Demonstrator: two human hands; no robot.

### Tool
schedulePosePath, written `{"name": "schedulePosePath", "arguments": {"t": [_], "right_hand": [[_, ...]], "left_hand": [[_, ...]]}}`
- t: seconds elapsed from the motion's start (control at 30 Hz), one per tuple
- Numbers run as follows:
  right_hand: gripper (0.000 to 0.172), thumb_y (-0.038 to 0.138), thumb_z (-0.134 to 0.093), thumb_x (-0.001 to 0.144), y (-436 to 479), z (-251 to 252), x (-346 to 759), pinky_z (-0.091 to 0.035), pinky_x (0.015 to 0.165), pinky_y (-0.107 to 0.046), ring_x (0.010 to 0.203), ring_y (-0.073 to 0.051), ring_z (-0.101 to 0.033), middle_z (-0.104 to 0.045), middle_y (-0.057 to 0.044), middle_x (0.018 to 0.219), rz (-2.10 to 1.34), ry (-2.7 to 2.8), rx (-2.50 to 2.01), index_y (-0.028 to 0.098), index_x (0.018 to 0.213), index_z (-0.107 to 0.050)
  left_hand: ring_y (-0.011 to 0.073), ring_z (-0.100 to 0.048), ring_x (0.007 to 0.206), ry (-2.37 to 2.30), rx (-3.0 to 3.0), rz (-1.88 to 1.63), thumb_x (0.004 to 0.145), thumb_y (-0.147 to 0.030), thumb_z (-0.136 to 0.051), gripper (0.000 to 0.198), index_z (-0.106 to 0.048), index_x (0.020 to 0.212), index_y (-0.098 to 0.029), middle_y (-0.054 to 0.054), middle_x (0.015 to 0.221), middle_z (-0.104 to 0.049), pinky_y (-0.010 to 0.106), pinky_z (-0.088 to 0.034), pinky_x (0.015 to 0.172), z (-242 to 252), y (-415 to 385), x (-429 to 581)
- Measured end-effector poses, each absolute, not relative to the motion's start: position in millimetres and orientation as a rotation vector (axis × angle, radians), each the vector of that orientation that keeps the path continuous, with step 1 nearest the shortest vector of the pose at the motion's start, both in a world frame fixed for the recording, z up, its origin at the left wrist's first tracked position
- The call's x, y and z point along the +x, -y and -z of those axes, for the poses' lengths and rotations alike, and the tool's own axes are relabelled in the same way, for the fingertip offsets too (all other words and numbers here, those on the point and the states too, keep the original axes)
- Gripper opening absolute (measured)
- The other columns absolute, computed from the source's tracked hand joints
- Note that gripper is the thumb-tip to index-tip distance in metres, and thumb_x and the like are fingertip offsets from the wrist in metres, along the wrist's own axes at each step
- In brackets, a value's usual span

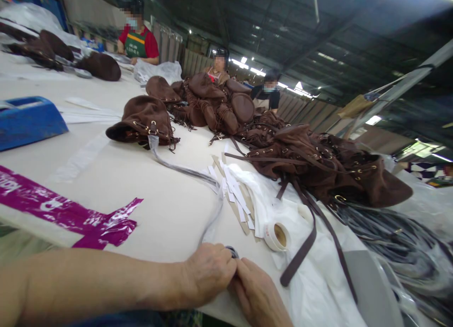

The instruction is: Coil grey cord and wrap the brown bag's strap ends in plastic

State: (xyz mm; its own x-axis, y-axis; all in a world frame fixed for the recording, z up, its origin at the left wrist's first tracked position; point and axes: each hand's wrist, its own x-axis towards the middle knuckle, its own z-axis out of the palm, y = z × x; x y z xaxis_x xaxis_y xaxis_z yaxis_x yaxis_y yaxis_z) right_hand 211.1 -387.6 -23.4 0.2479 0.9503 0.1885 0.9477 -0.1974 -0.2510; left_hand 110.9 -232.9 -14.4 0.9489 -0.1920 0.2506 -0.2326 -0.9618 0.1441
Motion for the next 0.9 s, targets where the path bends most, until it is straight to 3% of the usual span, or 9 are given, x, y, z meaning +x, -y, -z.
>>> {"name": "schedulePosePath", "arguments": {"t": [0.13, 0.2, 0.33, 0.43, 0.57, 0.67, 0.8, 0.9], "right_hand": [[0.012, 0.010, -0.055, 0.083, 383.8, 17.5, 220.9, -0.038, 0.059, -0.026, 0.070, -0.017, -0.056, -0.057, -0.001, 0.077, -0.095, 1.944, -2.146, 0.021, 0.081, -0.052], [0.013, 0.009, -0.055, 0.082, 379.0, 9.0, 229.1, -0.039, 0.060, -0.025, 0.072, -0.017, -0.056, -0.058, -0.001, 0.079, -0.119, 2.024, -2.113, 0.021, 0.084, -0.054], [0.016, 0.008, -0.052, 0.083, 368.1, 2.5, 228.6, -0.039, 0.060, -0.026, 0.070, -0.017, -0.058, -0.060, -0.001, 0.077, -0.136, 1.931, -2.198, 0.022, 0.089, -0.054], [0.011, 0.011, -0.053, 0.084, 365.4, 11.8, 218.4, -0.040, 0.061, -0.025, 0.070, -0.017, -0.059, -0.062, -0.001, 0.078, -0.150, 1.799, -2.235, 0.021, 0.086, -0.052], [0.010, 0.012, -0.054, 0.086, 371.0, 17.9, 219.5, -0.039, 0.059, -0.025, 0.070, -0.016, -0.058, -0.060, -0.001, 0.077, -0.165, 1.893, -2.196, 0.021, 0.082, -0.053], [0.013, 0.010, -0.051, 0.086, 374.2, 7.5, 229.4, -0.040, 0.061, -0.025, 0.073, -0.017, -0.058, -0.060, -0.001, 0.080, -0.247, 2.031, -2.137, 0.022, 0.086, -0.055], [0.025, 0.005, -0.045, 0.083, 371.9, -4.3, 229.6, -0.040, 0.059, -0.024, 0.070, -0.016, -0.059, -0.060, -0.001, 0.076, -0.261, 1.997, -2.210, 0.024, 0.093, -0.057], [0.018, 0.008, -0.049, 0.081, 369.8, 0.7, 218.4, -0.041, 0.060, -0.025, 0.070, -0.017, -0.060, -0.061, -0.002, 0.078, -0.277, 1.862, -2.291, 0.022, 0.091, -0.055]], "left_hand": [[0.0166, -0.053, 0.068, 0.747, 2.876, -0.442, 0.086, -0.033, -0.062, 0.017, -0.059, 0.075, -0.020, 0.002, 0.078, -0.061, 0.030, -0.041, 0.059, 6.8, 190.0, 112.2], [0.0159, -0.052, 0.069, 0.888, 2.843, -0.438, 0.085, -0.031, -0.063, 0.014, -0.059, 0.076, -0.022, 0.002, 0.077, -0.060, 0.029, -0.041, 0.061, 1.1, 173.2, 119.1], [0.0183, -0.056, 0.071, 0.556, 2.949, -0.316, 0.079, -0.015, -0.063, 0.006, -0.057, 0.080, -0.017, 0.003, 0.079, -0.063, 0.031, -0.043, 0.061, 5.1, 192.8, 122.1], [0.0212, -0.058, 0.072, 0.218, 2.966, -0.268, 0.078, -0.014, -0.061, 0.006, -0.057, 0.083, -0.016, 0.004, 0.081, -0.064, 0.034, -0.043, 0.061, 13.8, 216.6, 112.4], [0.0173, -0.058, 0.074, 0.580, 2.857, -0.325, 0.084, -0.027, -0.062, 0.009, -0.058, 0.085, -0.019, 0.001, 0.081, -0.064, 0.032, -0.043, 0.070, 5.9, 193.0, 104.5], [0.0147, -0.056, 0.071, 0.873, 2.784, -0.392, 0.087, -0.025, -0.060, 0.010, -0.060, 0.097, -0.025, -0.001, 0.078, -0.061, 0.028, -0.042, 0.070, -5.2, 166.3, 107.1], [0.0172, -0.055, 0.066, 0.707, 2.930, -0.421, 0.082, -0.015, -0.059, 0.003, -0.058, 0.082, -0.018, 0.002, 0.076, -0.062, 0.031, -0.039, 0.057, 1.5, 187.5, 109.5], [0.0194, -0.056, 0.065, 0.391, 2.958, -0.428, 0.078, -0.013, -0.059, 0.006, -0.054, 0.080, -0.015, 0.004, 0.074, -0.062, 0.032, -0.041, 0.055, 15.0, 219.2, 103.8]]}}
